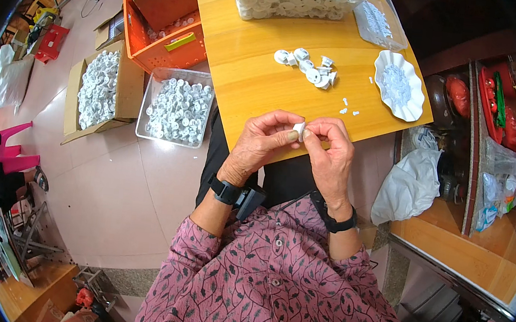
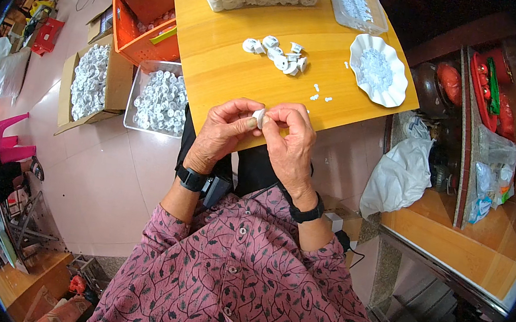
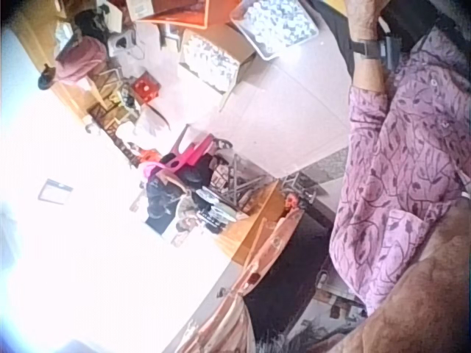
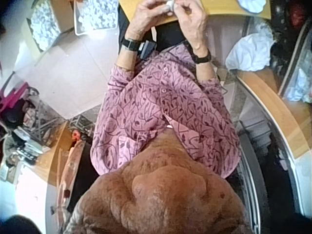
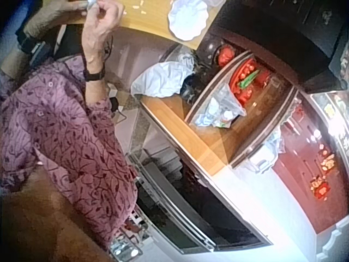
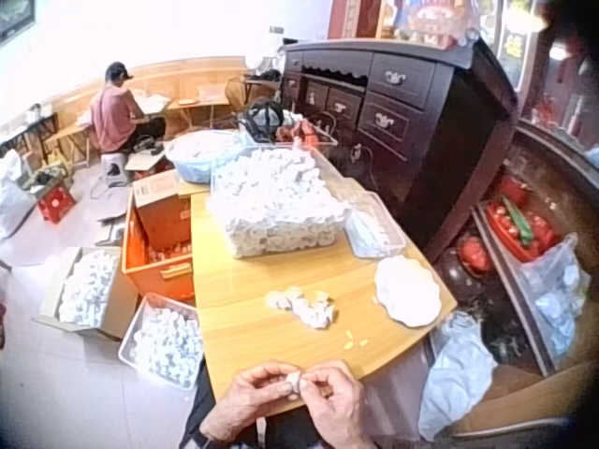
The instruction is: Manually assembling small white plastic components at a workshop table.
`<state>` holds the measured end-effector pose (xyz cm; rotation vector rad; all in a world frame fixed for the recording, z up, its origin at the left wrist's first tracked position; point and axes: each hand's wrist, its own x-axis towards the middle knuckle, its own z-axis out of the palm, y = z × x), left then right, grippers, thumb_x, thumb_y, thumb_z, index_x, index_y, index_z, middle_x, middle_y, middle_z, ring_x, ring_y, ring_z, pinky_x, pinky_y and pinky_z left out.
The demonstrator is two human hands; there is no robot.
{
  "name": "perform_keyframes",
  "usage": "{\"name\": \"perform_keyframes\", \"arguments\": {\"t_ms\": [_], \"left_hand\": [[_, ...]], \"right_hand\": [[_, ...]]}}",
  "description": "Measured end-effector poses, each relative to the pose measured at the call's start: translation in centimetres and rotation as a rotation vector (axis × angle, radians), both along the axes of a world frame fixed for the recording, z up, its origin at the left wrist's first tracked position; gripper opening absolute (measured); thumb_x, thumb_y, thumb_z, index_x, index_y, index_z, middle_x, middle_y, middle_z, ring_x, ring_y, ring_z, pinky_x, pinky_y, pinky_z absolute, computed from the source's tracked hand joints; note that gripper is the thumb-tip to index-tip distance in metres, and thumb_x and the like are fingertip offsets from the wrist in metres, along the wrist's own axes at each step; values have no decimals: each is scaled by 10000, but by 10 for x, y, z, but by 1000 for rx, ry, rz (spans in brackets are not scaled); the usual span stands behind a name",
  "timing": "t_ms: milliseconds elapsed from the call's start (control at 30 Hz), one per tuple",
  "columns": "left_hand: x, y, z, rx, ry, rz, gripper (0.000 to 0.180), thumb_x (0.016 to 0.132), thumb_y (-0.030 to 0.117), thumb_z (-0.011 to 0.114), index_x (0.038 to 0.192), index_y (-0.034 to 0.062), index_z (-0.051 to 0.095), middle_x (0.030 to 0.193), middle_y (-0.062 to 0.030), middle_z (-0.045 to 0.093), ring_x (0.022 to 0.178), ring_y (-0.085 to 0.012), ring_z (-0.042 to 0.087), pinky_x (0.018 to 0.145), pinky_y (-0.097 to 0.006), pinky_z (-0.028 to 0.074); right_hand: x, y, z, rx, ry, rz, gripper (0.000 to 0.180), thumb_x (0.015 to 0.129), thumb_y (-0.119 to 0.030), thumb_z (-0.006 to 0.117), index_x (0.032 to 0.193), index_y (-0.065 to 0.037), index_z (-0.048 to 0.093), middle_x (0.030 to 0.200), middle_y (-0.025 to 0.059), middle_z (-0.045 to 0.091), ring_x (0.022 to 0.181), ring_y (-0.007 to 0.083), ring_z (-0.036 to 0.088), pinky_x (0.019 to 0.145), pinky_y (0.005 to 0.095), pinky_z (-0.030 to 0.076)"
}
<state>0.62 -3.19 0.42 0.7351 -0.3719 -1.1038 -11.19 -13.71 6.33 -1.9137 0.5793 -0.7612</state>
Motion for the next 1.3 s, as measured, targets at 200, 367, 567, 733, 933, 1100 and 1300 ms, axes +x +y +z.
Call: {"name": "perform_keyframes", "arguments": {"t_ms": [200,367,567,733,933,1100,1300], "left_hand": [[-1,0,1,-30,26,28,267,934,29,656,1196,-21,645,1042,-91,683,886,-154,646,835,-289,547],[0,0,0,-38,90,39,291,937,41,656,1222,-16,639,1036,-91,678,868,-158,638,814,-279,543],[-1,-1,0,-38,98,47,269,938,45,659,1198,-19,640,1016,-88,675,845,-153,631,800,-277,543],[-1,-2,-3,-9,21,55,259,933,42,665,1183,-18,634,1002,-87,674,845,-149,633,793,-274,543],[0,-2,0,-48,91,37,251,938,43,659,1181,-19,640,1005,-86,676,855,-148,633,790,-272,542],[0,-1,3,-54,105,38,252,940,48,659,1182,-19,642,1008,-86,677,867,-146,631,784,-269,538],[-1,-1,-1,-44,90,45,242,932,44,668,1164,-21,648,1007,-82,678,868,-138,629,781,-264,536]], "right_hand": [[0,3,-4,28,-24,-5,62,878,-12,671,920,25,646,959,107,630,827,174,646,735,289,538],[-1,1,-13,224,-80,15,82,915,-39,652,959,30,646,978,95,637,849,151,633,762,283,525],[0,0,-11,137,-37,10,83,927,-48,643,951,31,632,966,96,632,840,155,631,758,284,521],[2,-1,-8,-1,6,16,63,922,-32,642,935,26,620,950,99,626,833,163,632,743,284,523],[1,-4,-17,100,-70,44,77,926,-46,657,955,19,626,953,76,624,837,134,620,744,270,516],[-1,-4,-17,432,-55,30,95,955,-85,652,981,4,634,937,14,634,859,70,579,771,224,483],[1,0,-16,488,-80,27,115,953,-91,663,987,13,630,912,15,644,834,64,594,762,215,491]]}}
